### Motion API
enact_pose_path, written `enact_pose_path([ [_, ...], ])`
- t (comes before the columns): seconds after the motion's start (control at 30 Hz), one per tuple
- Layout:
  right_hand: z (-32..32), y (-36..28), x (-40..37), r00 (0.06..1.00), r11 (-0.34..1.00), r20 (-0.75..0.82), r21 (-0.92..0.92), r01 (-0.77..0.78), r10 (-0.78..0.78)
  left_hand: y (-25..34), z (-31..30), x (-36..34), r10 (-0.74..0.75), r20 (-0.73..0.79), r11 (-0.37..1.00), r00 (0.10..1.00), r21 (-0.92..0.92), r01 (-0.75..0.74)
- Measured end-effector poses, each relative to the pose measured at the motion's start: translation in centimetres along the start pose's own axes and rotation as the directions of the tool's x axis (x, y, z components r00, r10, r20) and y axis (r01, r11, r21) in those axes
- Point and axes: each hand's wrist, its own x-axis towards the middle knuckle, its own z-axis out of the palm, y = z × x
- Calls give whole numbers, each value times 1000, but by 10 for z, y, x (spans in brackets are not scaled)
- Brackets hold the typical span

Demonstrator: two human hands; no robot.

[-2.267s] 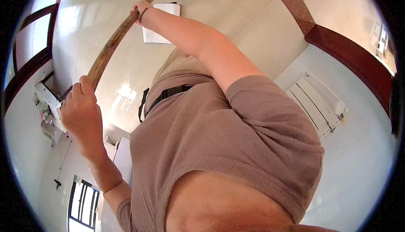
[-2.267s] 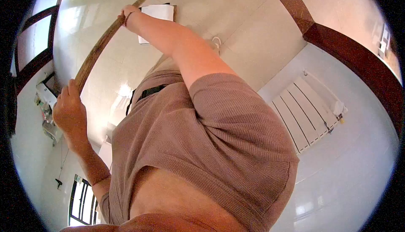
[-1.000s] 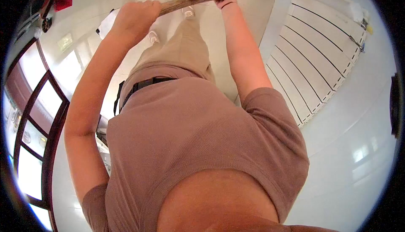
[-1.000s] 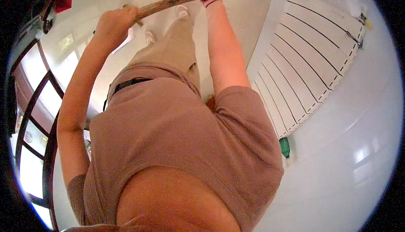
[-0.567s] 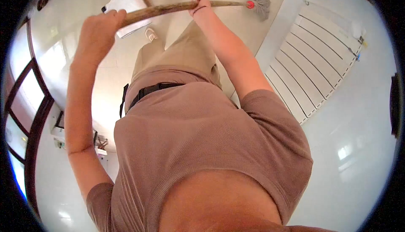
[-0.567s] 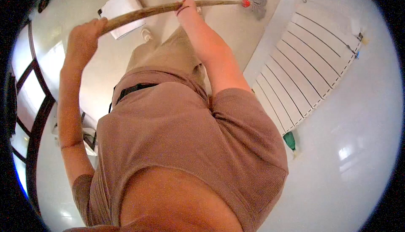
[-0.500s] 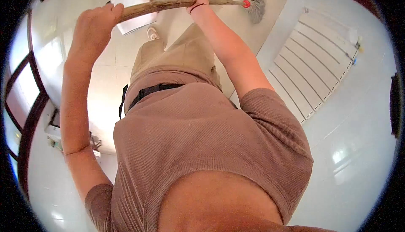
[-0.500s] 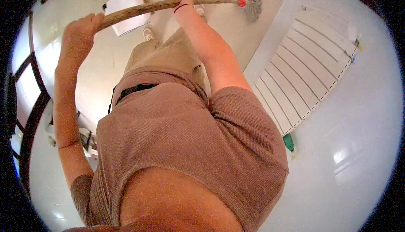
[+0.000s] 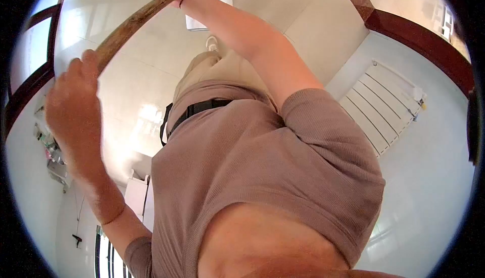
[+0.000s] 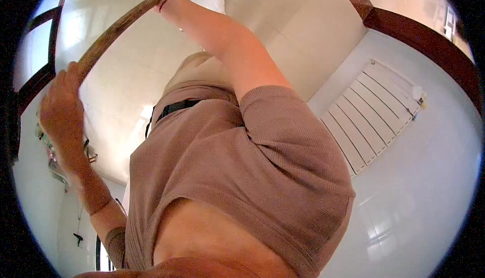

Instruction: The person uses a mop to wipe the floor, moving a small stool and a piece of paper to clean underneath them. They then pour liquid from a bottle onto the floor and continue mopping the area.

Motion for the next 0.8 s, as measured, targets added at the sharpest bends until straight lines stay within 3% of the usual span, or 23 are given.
enact_pose_path([
  [0.03, 2, 3, 14, 994, 999, 111, -36, 8, -4, 11, -5, -1, -19, 44, 995, 999, 94, 15],
  [0.07, 8, -2, 22, 989, 994, 109, -68, -88, 95, 19, -13, 1, -36, 48, 992, 998, 124, 30],
  [0.1, 30, -4, 5, 994, 989, 98, -147, -23, 38, 23, -21, 3, -53, 53, 987, 997, 157, 44],
  [0.17, 50, -1, 9, 973, 981, 188, -161, -103, 133, 9, -20, -8, -18, -75, 976, 997, 213, 34],
  [0.27, 69, 4, -11, 933, 989, 335, -104, -106, 135, -8, -25, -25, -44, -141, 967, 989, 242, 78],
  [0.37, 59, -23, -47, 974, 999, 224, 10, -37, 34, 4, -4, -19, -35, -179, 986, 983, 154, 63],
  [0.4, 43, -34, -37, 978, 1000, 209, -16, -2, 6, 13, -3, -16, -53, -189, 992, 980, 100, 73],
  [0.43, 15, -48, -9, 957, 1000, 288, -9, 10, -7, 24, -4, -7, -40, -199, 993, 979, 100, 60],
  [0.5, -45, -86, 32, 966, 982, 218, -90, 163, -140, 55, -7, 18, 25, -257, 996, 966, -78, -47],
  [0.57, -85, -127, -7, 964, 969, 173, -106, 223, -203, 95, -21, 42, 41, -174, 965, 984, -247, -84],
  [0.63, -128, -185, -54, 945, 933, 109, -157, 324, -310, 135, -29, 68, 92, -271, 914, 958, -359, -189],
  [0.73, -227, -262, -71, 963, 957, 5, -115, 267, -268, 192, -52, 100, 229, -179, 888, 957, -363, -281],
  [0.8, -294, -312, -91, 964, 964, -60, -79, 252, -257, 224, -75, 118, 285, -361, 759, 888, -481, -439],
])
